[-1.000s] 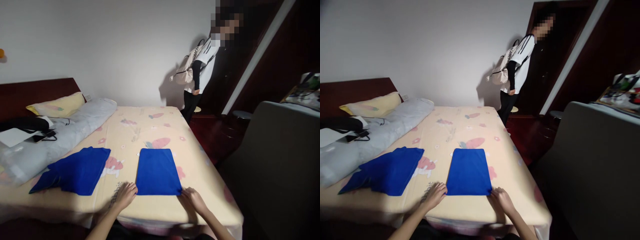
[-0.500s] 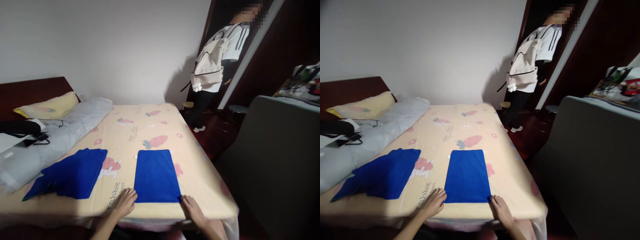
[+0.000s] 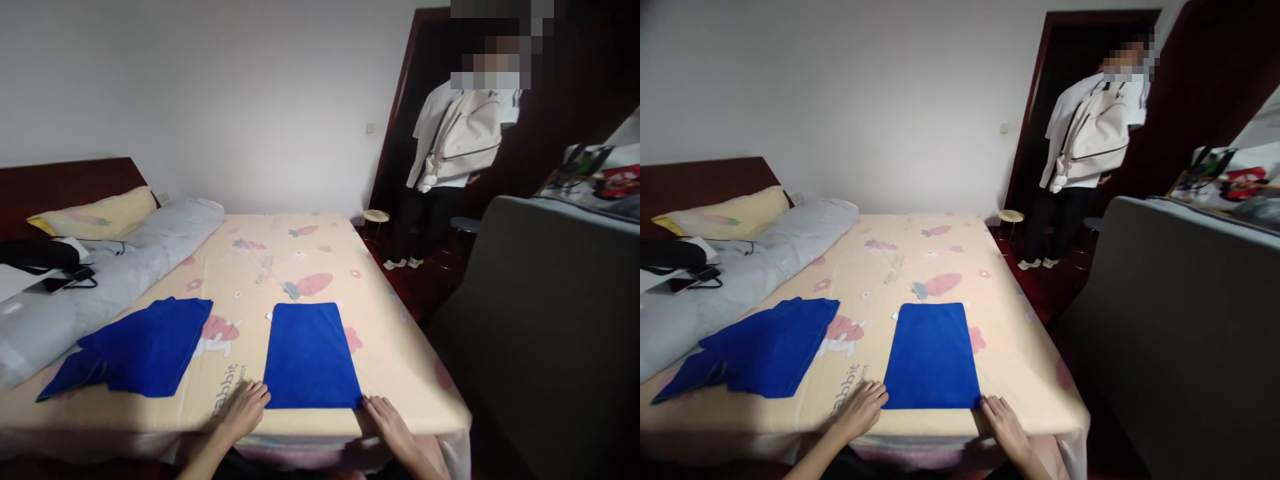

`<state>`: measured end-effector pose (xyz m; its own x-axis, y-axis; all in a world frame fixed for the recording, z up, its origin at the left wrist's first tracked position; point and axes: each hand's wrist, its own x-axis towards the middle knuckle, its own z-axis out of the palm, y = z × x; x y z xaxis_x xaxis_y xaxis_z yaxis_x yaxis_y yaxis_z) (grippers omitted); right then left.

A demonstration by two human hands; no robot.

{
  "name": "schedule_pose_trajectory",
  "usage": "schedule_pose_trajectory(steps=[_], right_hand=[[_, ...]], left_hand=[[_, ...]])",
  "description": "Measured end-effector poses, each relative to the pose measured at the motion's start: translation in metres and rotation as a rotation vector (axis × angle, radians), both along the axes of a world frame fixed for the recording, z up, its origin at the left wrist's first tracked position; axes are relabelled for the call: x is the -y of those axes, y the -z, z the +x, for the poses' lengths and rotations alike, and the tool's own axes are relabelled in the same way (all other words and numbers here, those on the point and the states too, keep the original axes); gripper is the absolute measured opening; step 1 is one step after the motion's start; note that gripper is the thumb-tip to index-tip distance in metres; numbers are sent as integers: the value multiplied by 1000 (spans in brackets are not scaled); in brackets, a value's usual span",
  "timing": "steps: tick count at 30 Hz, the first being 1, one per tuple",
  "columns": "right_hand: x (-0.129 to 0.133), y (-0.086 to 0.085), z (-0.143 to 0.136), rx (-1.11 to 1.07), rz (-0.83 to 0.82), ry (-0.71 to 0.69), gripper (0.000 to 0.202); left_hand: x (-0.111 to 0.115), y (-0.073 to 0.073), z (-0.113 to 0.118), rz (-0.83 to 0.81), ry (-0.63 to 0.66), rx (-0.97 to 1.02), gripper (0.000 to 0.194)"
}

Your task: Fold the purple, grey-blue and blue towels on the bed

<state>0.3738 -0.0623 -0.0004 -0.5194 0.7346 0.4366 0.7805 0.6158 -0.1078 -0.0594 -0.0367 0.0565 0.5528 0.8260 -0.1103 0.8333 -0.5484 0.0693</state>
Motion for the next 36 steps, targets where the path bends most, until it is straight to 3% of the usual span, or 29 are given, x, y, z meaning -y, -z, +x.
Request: schedule_pose_trajectory(steps=[9, 12, 15, 18, 21, 24, 27, 31, 36], right_hand=[[9, 8, 9, -38, 67, -41, 46], [13, 4, 9, -27, 88, -56, 46], [15, -4, 1, 15, 16, 1, 34], [6, -11, -24, -2, -32, 126, 27], [-14, -9, -71, -83, -32, 213, 39], [-31, 4, -123, -116, -96, 189, 51], [-33, 21, -149, -116, -112, 137, 56], [-19, 34, -121, -91, -21, 175, 64], [-2, 35, -72, -23, -6, 232, 71]], left_hand=[[14, 18, 2, -13, -29, 16, 31], [16, 19, 1, -14, -40, 17, 31], [18, 20, -2, -18, -31, 35, 27], [15, 21, 7, -12, -39, 109, 31], [3, 23, 42, 35, -123, 192, 43], [-8, 32, 85, 91, -148, 240, 61], [-8, 47, 108, 155, -115, 250, 66], [6, 58, 89, 203, -115, 231, 64], [24, 58, 49, 222, -142, 193, 65]])
